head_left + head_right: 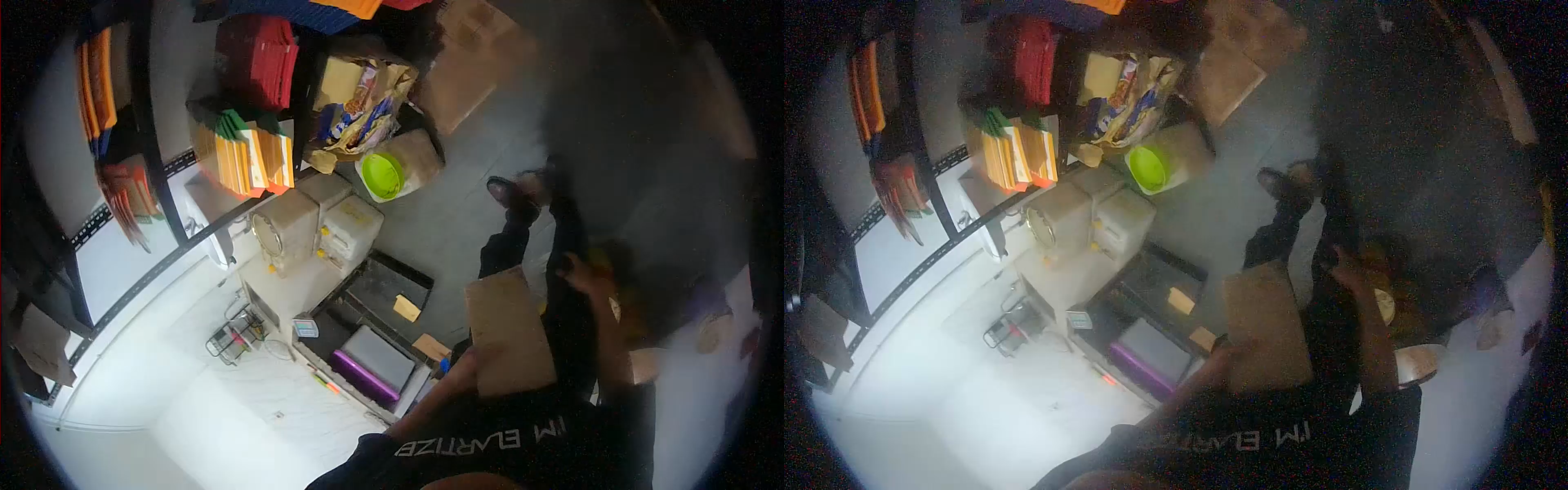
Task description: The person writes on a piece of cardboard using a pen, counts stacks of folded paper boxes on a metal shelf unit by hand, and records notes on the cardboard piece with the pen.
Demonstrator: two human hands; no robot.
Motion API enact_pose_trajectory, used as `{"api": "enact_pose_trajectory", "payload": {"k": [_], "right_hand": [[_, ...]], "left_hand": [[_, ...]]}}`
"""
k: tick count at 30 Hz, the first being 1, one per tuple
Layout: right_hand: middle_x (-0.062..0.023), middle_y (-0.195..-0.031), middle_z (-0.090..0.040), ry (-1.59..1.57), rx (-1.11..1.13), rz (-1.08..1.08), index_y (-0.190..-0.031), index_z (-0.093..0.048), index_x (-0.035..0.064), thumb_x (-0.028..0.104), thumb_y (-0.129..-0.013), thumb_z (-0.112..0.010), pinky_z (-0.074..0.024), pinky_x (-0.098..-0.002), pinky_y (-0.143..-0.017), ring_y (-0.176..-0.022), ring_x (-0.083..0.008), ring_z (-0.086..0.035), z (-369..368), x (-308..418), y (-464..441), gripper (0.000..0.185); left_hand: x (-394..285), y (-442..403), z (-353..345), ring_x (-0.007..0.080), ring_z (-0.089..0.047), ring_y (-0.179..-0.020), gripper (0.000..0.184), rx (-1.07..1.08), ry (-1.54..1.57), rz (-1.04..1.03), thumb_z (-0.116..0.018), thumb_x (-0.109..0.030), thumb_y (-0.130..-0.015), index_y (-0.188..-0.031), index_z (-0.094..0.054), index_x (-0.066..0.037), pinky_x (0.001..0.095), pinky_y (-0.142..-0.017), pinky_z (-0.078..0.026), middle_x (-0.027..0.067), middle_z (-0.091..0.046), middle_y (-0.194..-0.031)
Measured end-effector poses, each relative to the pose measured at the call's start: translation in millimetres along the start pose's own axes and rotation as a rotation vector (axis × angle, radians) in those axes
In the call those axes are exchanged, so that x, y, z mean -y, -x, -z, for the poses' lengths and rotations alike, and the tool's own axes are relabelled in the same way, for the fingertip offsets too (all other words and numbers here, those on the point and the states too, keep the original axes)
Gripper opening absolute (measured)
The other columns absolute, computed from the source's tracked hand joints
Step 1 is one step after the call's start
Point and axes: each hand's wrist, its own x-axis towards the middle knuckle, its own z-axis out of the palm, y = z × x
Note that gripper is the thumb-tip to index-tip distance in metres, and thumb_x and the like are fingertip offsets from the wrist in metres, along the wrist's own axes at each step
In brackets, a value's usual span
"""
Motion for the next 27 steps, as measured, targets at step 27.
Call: {"api": "enact_pose_trajectory", "payload": {"k": [27], "right_hand": [[-0.0238,-0.136,-0.054,0.421,-0.294,0.016,-0.136,-0.053,0.0098,0.036,-0.089,-0.066,-0.0376,-0.0466,-0.110,-0.129,-0.0369,-0.049,22,1,20,0.055]], "left_hand": [[54,-116,9,0.0290,-0.061,-0.116,0.049,0.059,0.142,-0.053,-0.068,-0.017,-0.091,-0.132,-0.053,0.005,0.0415,-0.100,-0.050,0.0187,-0.060,-0.128]]}}
